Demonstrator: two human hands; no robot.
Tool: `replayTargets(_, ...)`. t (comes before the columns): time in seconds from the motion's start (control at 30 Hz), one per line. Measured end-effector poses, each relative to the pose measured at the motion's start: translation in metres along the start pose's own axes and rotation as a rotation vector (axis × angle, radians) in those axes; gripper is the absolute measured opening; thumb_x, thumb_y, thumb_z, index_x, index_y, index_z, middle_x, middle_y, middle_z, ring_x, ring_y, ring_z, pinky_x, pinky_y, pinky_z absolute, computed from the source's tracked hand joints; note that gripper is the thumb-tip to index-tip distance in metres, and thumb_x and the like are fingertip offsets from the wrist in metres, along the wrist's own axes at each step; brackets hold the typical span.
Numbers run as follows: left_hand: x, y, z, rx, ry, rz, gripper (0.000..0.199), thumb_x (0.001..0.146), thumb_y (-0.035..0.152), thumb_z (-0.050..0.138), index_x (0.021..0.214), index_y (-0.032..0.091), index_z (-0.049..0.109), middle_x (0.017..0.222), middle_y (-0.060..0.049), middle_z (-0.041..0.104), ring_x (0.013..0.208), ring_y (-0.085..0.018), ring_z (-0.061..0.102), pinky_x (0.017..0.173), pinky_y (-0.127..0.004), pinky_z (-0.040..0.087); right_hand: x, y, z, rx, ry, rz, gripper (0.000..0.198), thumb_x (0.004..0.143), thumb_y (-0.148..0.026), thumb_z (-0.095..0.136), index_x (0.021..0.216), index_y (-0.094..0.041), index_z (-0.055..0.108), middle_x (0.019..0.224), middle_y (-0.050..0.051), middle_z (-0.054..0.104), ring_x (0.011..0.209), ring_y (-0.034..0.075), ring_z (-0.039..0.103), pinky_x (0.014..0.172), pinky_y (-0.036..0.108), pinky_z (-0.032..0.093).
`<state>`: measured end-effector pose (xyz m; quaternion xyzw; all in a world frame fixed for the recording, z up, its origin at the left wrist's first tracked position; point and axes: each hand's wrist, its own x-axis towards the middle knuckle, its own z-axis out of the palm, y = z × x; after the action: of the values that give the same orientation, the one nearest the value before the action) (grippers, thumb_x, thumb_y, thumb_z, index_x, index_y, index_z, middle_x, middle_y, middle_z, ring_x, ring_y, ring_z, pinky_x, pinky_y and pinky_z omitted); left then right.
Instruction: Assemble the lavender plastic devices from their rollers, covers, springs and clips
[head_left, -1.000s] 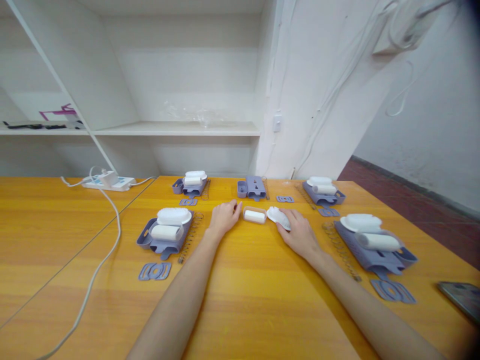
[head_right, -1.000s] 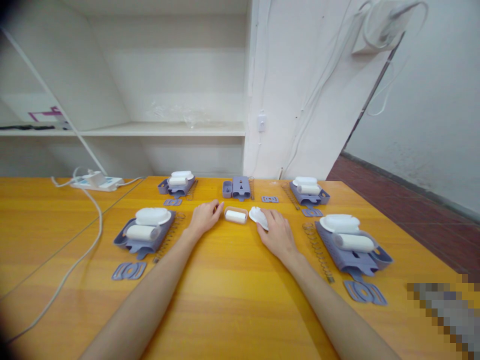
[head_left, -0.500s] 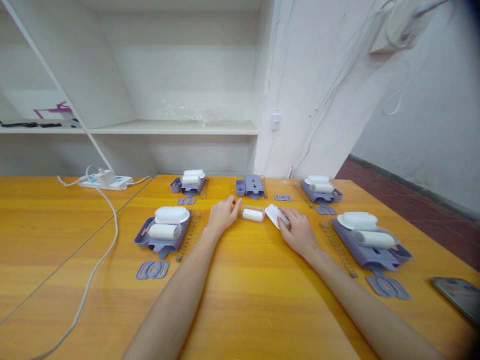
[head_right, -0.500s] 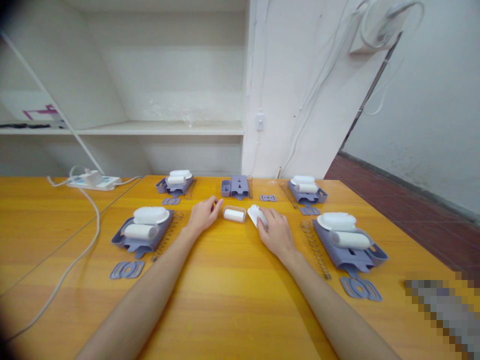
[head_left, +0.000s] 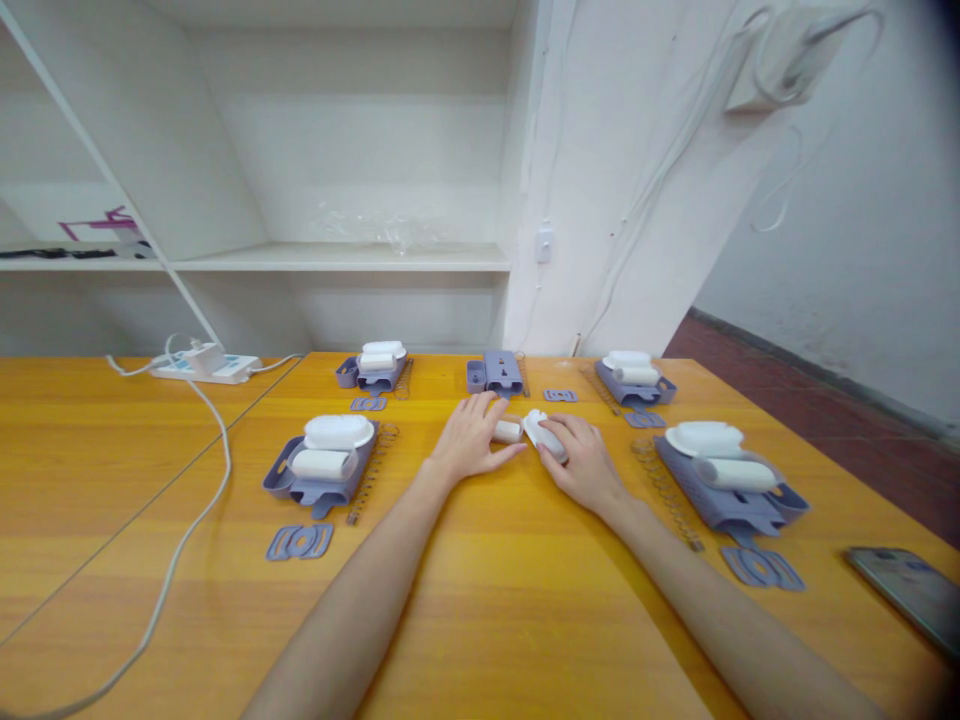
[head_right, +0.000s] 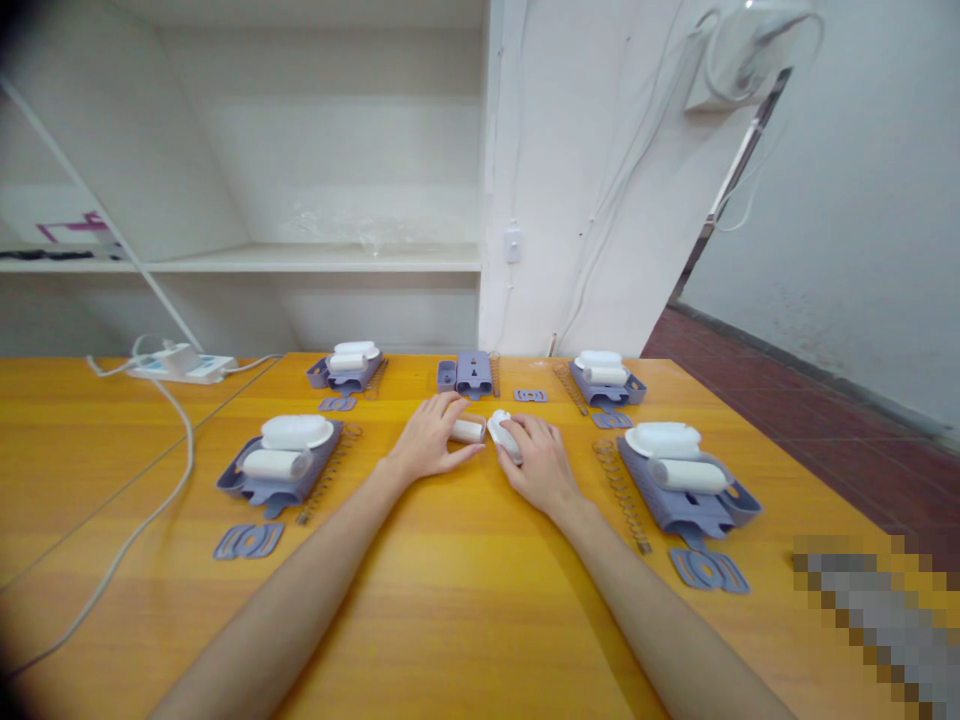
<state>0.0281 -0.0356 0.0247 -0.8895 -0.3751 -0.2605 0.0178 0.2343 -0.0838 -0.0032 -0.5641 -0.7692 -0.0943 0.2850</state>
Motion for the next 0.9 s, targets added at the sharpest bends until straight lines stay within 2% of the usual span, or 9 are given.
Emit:
replayTargets(0.1,0.0,0.0,0.002,-0.012,-0.039,0.035,0.046,0.084,0.05,0.047,0.12,0.021,0.047,0.121,-0.011,0.049,0.114,-0.025,0.044,0.098,-0.038,0.034,-0.001,-0.002,-0.001,-0.018,-0.025,-0.035,0.036,0.084,-0.03,0.048,0.117,-0.021,0.055,0.121,0.009,0.054,0.109,0.024,0.049,0.094,0.037,0.034)
replayTargets(0.23,0.0,-0.003,0.005,-0.019,-0.102,-0.032,0.031,0.088,0.041,0.043,0.113,0.025,0.053,0.107,-0.007,0.055,0.103,-0.021,0.05,0.091,-0.034,0.038,0.0,-0.003,-0.002,-0.042,-0.039,-0.043,0.037,0.085,-0.03,0.047,0.119,-0.021,0.055,0.122,0.009,0.054,0.11,0.024,0.048,0.096,0.037,0.032)
replayTargets(0.4,0.001,-0.005,0.008,0.062,-0.084,-0.148,0.027,0.089,0.038,0.042,0.108,0.024,0.054,0.103,-0.007,0.053,0.102,-0.021,0.049,0.088,-0.032,0.04,0.0,-0.003,-0.002,-0.095,-0.041,-0.014,0.038,0.084,-0.029,0.046,0.121,-0.021,0.053,0.119,0.009,0.055,0.107,0.025,0.048,0.093,0.038,0.032)
replayTargets(0.67,0.0,-0.009,0.014,0.14,-0.053,-0.288,0.029,0.089,0.044,0.038,0.106,0.024,0.05,0.106,-0.007,0.047,0.099,-0.02,0.05,0.074,-0.028,0.044,0.001,-0.003,0.0,-0.186,-0.041,0.065,0.038,0.083,-0.026,0.045,0.12,-0.021,0.052,0.116,0.01,0.057,0.103,0.025,0.05,0.091,0.038,0.031)
replayTargets(0.9,0.0,-0.01,0.012,0.149,-0.071,-0.369,0.029,0.089,0.044,0.038,0.107,0.025,0.048,0.106,-0.007,0.046,0.099,-0.021,0.051,0.074,-0.029,0.044,0.002,0.022,0.006,-0.244,0.013,0.158,0.037,0.08,-0.015,0.044,0.115,-0.021,0.055,0.121,0.01,0.057,0.105,0.026,0.049,0.096,0.045,0.025)
